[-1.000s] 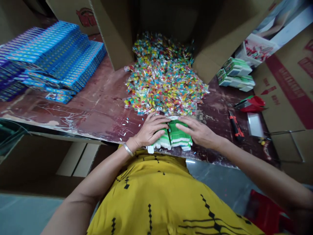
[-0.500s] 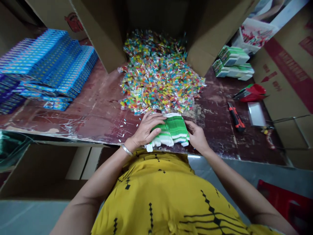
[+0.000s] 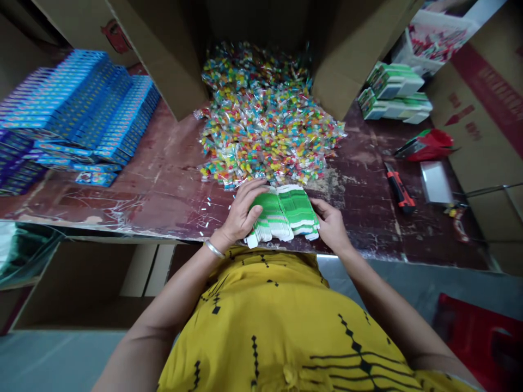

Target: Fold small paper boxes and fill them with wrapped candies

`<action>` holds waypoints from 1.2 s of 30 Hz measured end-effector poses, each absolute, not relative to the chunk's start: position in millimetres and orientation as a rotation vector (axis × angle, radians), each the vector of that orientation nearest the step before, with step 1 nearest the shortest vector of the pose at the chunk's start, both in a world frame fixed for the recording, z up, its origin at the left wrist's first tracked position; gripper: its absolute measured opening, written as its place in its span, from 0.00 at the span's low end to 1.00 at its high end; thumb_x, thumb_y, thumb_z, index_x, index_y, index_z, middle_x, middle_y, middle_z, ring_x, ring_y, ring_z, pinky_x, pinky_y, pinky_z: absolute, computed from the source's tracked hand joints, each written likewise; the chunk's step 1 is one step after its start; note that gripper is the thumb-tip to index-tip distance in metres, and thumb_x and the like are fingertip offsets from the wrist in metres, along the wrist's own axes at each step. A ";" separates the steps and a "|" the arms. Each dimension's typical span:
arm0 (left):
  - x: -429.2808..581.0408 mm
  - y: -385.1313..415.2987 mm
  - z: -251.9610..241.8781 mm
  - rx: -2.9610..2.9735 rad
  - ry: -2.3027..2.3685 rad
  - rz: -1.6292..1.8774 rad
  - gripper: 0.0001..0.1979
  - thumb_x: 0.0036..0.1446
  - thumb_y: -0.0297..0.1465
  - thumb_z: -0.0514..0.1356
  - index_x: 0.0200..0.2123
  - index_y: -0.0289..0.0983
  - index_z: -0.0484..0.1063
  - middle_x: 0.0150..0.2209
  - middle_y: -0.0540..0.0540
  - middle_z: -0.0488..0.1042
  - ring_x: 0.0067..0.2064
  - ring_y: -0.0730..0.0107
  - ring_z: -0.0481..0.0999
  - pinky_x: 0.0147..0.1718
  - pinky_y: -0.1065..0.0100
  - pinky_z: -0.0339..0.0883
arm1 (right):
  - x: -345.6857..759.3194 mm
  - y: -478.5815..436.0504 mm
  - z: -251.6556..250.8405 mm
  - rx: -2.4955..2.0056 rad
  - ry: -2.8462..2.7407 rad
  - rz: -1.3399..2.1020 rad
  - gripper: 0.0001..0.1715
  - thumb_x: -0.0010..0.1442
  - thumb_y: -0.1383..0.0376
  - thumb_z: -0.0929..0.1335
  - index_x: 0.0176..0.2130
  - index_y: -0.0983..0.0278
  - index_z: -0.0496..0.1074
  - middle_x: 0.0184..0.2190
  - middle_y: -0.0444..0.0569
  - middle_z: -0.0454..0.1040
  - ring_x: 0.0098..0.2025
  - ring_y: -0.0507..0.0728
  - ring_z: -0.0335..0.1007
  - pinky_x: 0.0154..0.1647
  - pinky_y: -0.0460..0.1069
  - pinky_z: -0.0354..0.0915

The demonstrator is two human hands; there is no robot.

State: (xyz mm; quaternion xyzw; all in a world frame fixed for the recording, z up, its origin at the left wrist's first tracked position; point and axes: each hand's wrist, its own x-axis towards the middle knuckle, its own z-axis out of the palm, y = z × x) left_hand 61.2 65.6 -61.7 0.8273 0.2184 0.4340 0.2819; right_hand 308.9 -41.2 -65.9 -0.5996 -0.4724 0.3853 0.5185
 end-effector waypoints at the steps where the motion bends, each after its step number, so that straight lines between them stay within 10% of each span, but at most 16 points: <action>1: 61.1 65.3 -62.1 2.197 0.594 1.173 0.23 0.70 0.46 0.47 0.58 0.41 0.68 0.62 0.37 0.69 0.65 0.53 0.65 0.64 0.44 0.56 | 308.6 -41.3 -66.0 -1.440 -1.133 0.920 0.16 0.60 0.60 0.72 0.48 0.60 0.78 0.46 0.49 0.82 0.48 0.59 0.77 0.53 0.54 0.70; 26: 11.3 31.2 -44.1 2.158 1.208 1.191 0.16 0.69 0.40 0.51 0.52 0.39 0.70 0.54 0.39 0.73 0.58 0.57 0.71 0.59 0.51 0.65 | 312.5 -44.4 -65.5 -1.575 -1.119 0.848 0.21 0.66 0.50 0.66 0.47 0.61 0.80 0.39 0.46 0.81 0.39 0.58 0.74 0.41 0.51 0.67; 33: 28.0 19.3 -35.9 2.412 0.916 0.907 0.44 0.54 0.49 0.66 0.67 0.39 0.55 0.67 0.32 0.59 0.69 0.45 0.58 0.67 0.43 0.53 | 314.5 -43.1 -70.3 -1.558 -1.095 0.866 0.21 0.65 0.49 0.66 0.47 0.59 0.80 0.39 0.45 0.82 0.39 0.59 0.75 0.41 0.51 0.69; 36: 32.6 31.0 -33.4 2.350 0.949 0.932 0.40 0.58 0.49 0.63 0.68 0.39 0.54 0.68 0.32 0.59 0.69 0.47 0.59 0.67 0.44 0.54 | 314.0 -44.0 -70.4 -1.559 -1.089 0.868 0.22 0.65 0.49 0.66 0.48 0.59 0.80 0.39 0.45 0.82 0.39 0.59 0.76 0.41 0.51 0.70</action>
